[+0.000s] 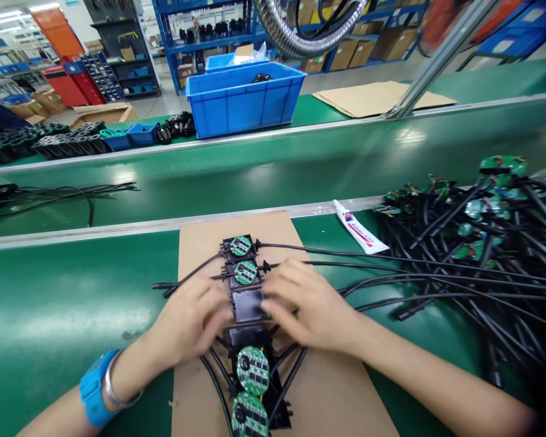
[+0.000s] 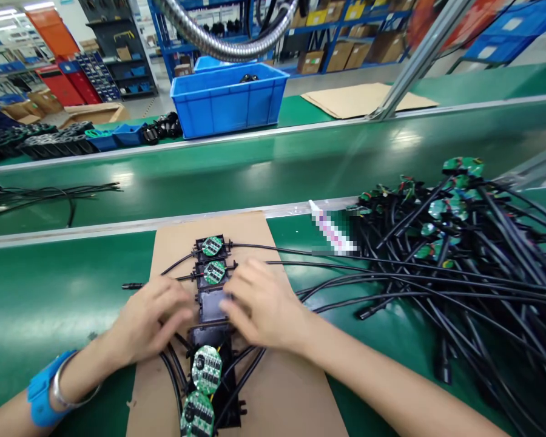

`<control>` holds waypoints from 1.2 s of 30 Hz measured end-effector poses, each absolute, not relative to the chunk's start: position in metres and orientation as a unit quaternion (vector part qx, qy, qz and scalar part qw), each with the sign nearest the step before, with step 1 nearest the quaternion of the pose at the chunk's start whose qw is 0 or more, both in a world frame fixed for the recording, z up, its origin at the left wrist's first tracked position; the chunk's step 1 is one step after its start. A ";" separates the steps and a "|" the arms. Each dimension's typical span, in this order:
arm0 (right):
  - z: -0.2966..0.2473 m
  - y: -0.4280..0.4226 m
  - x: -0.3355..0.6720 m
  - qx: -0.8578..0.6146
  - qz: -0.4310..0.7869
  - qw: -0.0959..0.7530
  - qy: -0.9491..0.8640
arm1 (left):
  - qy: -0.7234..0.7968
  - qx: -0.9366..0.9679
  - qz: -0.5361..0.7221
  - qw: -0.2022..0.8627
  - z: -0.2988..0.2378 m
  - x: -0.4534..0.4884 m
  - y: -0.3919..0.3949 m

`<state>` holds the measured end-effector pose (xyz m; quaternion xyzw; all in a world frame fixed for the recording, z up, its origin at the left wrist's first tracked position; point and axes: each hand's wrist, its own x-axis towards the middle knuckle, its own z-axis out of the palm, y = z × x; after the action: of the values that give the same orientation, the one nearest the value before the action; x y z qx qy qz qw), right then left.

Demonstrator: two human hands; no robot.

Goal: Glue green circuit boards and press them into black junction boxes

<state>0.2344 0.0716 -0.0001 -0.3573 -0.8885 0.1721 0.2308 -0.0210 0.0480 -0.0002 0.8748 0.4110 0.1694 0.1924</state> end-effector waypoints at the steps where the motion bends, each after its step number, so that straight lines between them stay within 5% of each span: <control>1: 0.004 0.059 0.229 -0.340 0.205 0.214 -0.892 | 0.376 0.875 0.164 0.256 0.002 -0.022 0.040; 4: 0.006 0.027 0.214 -0.305 0.275 0.181 -0.894 | 0.342 0.847 0.146 0.380 0.002 -0.023 0.024; 11: -0.001 0.018 0.218 -0.266 0.244 0.204 -0.910 | 0.346 0.829 0.161 0.408 0.001 -0.024 0.023; 16: 0.001 0.056 0.247 -0.352 0.287 0.214 -0.865 | 0.431 0.814 0.239 0.307 0.001 -0.021 0.036; 27: -0.018 0.066 0.250 -0.379 0.128 0.181 -0.898 | 0.474 0.848 0.189 0.142 -0.013 -0.020 0.037; 32: 0.009 0.020 0.232 -0.331 0.210 0.207 -0.896 | 0.355 0.873 0.147 0.300 0.007 -0.029 0.012; 36: 0.004 -0.016 0.206 -0.304 0.270 0.179 -0.896 | 0.353 0.866 0.136 0.326 0.002 -0.028 -0.005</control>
<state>0.2060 -0.0161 0.0037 -0.3039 -0.8961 0.2696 0.1786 -0.0276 -0.0047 0.0022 0.8663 0.3528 0.1360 0.3265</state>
